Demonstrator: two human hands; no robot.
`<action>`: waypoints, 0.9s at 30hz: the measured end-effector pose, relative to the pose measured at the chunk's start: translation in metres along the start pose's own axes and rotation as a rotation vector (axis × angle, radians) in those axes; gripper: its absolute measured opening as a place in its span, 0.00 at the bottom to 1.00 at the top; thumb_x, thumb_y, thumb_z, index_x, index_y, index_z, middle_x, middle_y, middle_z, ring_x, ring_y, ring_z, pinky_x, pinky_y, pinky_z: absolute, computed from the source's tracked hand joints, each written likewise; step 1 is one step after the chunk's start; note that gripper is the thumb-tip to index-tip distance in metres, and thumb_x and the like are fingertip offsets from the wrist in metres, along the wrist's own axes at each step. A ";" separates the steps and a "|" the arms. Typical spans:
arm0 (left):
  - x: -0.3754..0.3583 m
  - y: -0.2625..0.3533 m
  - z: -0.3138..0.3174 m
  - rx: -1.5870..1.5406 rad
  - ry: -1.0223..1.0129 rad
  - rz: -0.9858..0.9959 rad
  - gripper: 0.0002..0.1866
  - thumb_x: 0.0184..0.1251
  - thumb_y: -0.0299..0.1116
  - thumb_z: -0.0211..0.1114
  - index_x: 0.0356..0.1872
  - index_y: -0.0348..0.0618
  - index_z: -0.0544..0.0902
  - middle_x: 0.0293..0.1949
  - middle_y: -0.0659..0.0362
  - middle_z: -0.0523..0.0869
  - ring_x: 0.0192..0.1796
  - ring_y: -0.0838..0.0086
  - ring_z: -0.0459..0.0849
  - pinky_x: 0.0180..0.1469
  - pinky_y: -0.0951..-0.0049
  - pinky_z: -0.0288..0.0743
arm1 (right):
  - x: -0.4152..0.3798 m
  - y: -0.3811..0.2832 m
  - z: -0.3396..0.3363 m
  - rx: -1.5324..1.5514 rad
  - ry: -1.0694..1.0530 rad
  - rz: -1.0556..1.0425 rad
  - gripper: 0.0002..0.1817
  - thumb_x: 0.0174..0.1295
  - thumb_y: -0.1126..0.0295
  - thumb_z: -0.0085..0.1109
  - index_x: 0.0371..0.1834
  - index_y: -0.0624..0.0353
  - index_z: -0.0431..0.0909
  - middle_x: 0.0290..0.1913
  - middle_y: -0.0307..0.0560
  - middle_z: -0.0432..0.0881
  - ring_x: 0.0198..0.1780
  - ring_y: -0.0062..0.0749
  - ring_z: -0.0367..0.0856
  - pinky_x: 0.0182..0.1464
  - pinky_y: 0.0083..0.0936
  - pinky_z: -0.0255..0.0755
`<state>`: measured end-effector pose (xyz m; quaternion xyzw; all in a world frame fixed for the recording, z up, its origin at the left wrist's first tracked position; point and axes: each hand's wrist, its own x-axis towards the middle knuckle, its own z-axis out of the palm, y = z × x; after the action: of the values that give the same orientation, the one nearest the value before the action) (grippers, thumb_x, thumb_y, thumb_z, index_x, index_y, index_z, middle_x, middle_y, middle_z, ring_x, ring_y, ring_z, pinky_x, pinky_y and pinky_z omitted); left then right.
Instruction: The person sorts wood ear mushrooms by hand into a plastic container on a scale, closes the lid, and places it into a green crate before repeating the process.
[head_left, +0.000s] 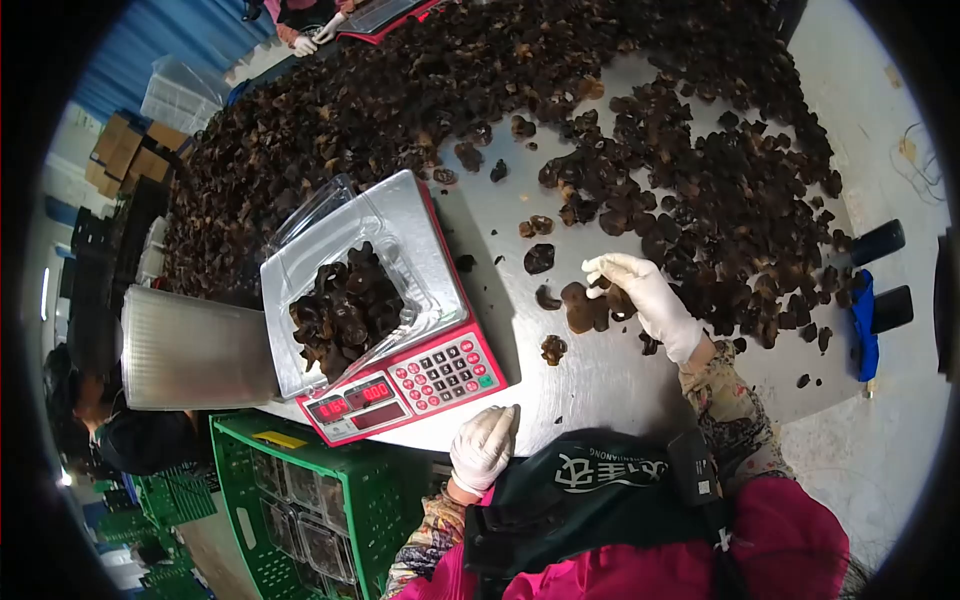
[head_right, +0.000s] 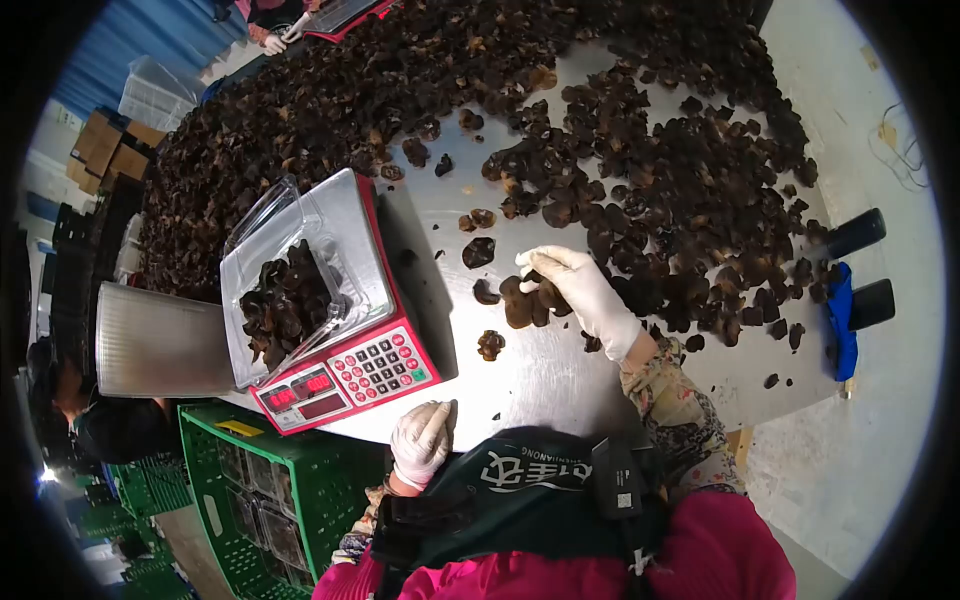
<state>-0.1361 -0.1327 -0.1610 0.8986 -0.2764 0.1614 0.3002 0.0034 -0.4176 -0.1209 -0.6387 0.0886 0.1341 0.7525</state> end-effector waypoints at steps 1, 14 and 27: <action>0.001 0.001 0.000 0.000 0.002 0.001 0.24 0.48 0.18 0.67 0.51 0.42 0.80 0.38 0.54 0.83 0.42 0.59 0.84 0.42 0.64 0.78 | 0.005 -0.002 0.007 0.038 0.026 -0.040 0.11 0.70 0.68 0.53 0.47 0.61 0.80 0.31 0.36 0.81 0.27 0.13 0.73 0.29 0.12 0.66; -0.007 -0.004 0.003 0.006 -0.002 -0.002 0.26 0.46 0.20 0.65 0.53 0.41 0.79 0.39 0.53 0.83 0.43 0.58 0.83 0.43 0.63 0.78 | 0.050 -0.018 0.034 -0.826 -0.138 -0.302 0.10 0.53 0.73 0.62 0.37 0.59 0.73 0.38 0.51 0.78 0.40 0.43 0.80 0.44 0.34 0.73; -0.005 -0.003 0.001 -0.022 -0.010 0.024 0.25 0.46 0.20 0.67 0.52 0.38 0.80 0.36 0.53 0.82 0.42 0.59 0.83 0.43 0.63 0.78 | 0.053 -0.031 0.048 -0.968 -0.022 -0.564 0.11 0.54 0.64 0.68 0.34 0.57 0.78 0.46 0.49 0.76 0.44 0.45 0.80 0.47 0.36 0.75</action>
<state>-0.1379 -0.1289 -0.1652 0.8925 -0.2906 0.1574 0.3069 0.0612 -0.3703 -0.1003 -0.9089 -0.1649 -0.0403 0.3809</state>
